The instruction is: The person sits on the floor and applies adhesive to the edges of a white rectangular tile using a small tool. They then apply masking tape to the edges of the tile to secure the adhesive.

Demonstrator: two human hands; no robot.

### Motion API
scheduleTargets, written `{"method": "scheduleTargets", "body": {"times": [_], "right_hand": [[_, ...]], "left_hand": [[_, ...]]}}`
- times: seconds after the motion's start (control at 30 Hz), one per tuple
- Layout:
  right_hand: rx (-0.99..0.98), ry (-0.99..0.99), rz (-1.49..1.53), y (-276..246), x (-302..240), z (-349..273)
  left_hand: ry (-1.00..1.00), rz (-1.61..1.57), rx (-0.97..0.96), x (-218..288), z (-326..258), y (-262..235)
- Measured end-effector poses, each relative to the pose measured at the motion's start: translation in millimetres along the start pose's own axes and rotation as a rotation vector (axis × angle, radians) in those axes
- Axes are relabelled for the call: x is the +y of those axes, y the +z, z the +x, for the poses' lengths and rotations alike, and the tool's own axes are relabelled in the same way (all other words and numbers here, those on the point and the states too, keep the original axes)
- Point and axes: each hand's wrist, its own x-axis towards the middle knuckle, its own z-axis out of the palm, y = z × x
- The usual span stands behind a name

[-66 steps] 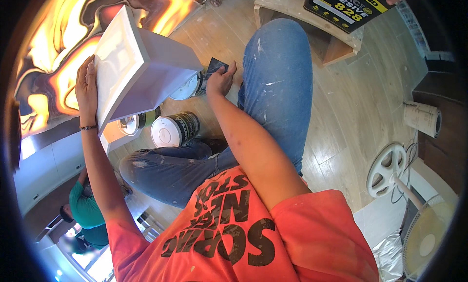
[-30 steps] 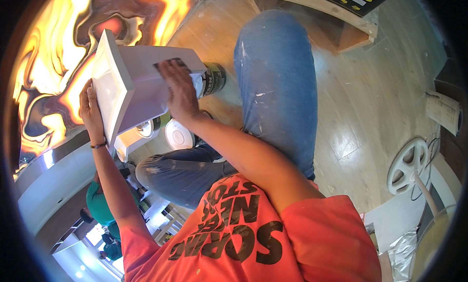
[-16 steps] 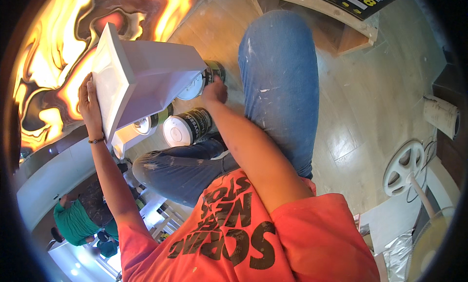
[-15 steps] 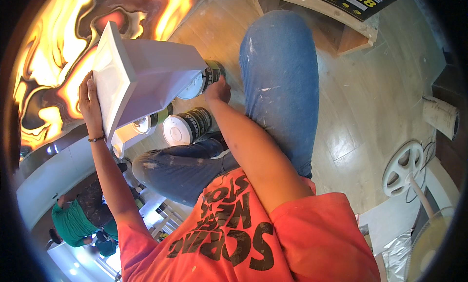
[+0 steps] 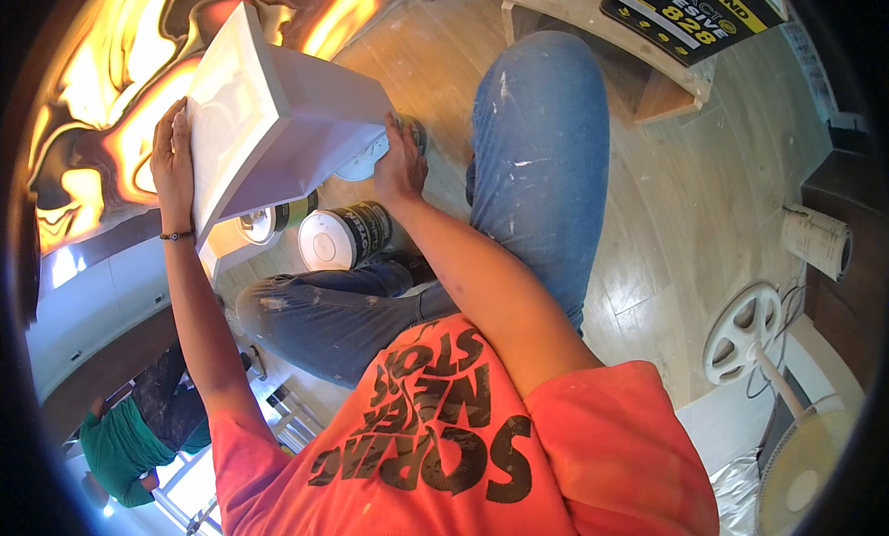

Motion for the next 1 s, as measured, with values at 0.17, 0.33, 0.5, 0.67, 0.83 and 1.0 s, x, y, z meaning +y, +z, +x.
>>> {"method": "scheduleTargets", "body": {"times": [0.17,0.33,0.5,0.67,0.83,1.0], "right_hand": [[0.08,-0.162,0.079,-5,-11,-9],[0.186,-0.383,0.075,-14,-27,-13],[0.24,-0.59,0.022,-34,-53,-14],[0.282,-0.807,0.061,-45,-71,-12],[0.272,-0.696,0.431,-77,-94,-11],[0.513,-0.784,0.384,-156,-143,10]], "left_hand": [[-0.004,0.019,-0.005,-5,0,-2],[-0.027,-0.015,-0.005,-6,-1,-2],[-0.012,-0.04,-0.006,-5,0,1],[0.08,-0.018,0.032,-21,-1,-2],[0.098,-0.05,0.019,-25,0,-6],[0.197,0.047,0.131,40,-23,-37]]}}
